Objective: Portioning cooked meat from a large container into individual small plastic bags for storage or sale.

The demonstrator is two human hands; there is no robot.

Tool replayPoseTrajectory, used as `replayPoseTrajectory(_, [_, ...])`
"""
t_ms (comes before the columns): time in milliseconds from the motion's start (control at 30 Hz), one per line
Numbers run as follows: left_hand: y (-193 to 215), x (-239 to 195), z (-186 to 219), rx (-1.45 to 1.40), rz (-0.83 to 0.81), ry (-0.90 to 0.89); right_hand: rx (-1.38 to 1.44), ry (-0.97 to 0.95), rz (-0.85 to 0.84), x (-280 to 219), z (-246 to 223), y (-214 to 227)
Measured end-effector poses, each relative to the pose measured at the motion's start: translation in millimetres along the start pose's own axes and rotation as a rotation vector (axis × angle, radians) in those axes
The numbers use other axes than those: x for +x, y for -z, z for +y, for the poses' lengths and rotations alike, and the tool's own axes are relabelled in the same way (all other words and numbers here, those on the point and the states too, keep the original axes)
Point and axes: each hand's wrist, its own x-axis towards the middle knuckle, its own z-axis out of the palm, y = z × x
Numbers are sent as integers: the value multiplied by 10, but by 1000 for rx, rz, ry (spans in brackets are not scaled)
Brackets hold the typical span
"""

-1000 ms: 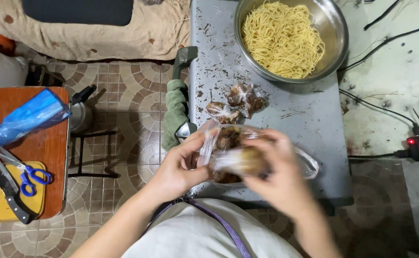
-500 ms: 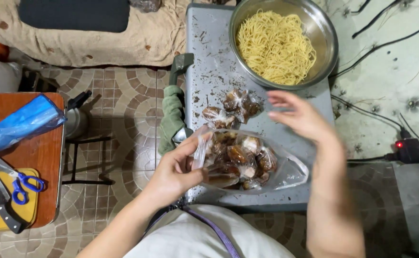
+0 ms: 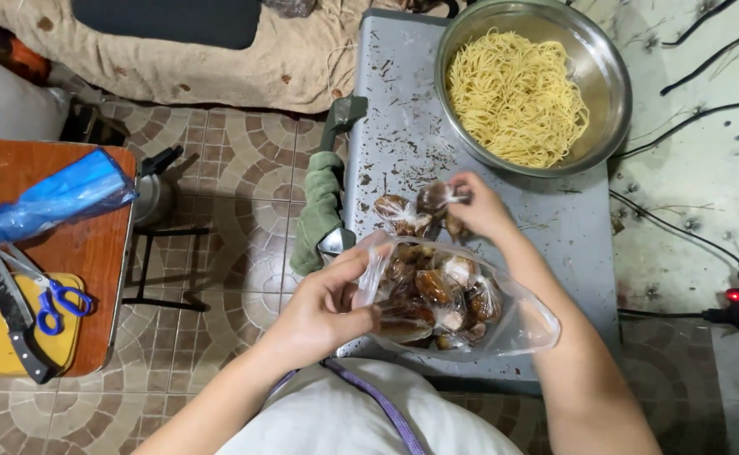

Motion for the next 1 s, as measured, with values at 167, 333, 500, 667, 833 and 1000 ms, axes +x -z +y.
replayPoseTrajectory(167, [-26, 4, 31, -39, 1, 12, 1043, 65, 101, -584, -90, 552])
replayPoseTrajectory(333, [-40, 47, 107, 50, -59, 31, 993, 347, -77, -1420, -659, 1243])
replayPoseTrajectory(500, [-55, 62, 130, 81, -110, 73, 386, 356, -210, -1733, -1384, 929])
replayPoseTrajectory(667, [-44, 46, 133, 84, -123, 74, -87, 490, -251, -1756, -1731, 332])
replayPoseTrajectory(833, [36, -197, 302, 327, -338, -101, 99, 450, -213, -2111, -1655, 597])
replayPoseTrajectory(1000, [111, -371, 191, 362, -431, -57, 49, 372, -153, -2234, -1523, 420])
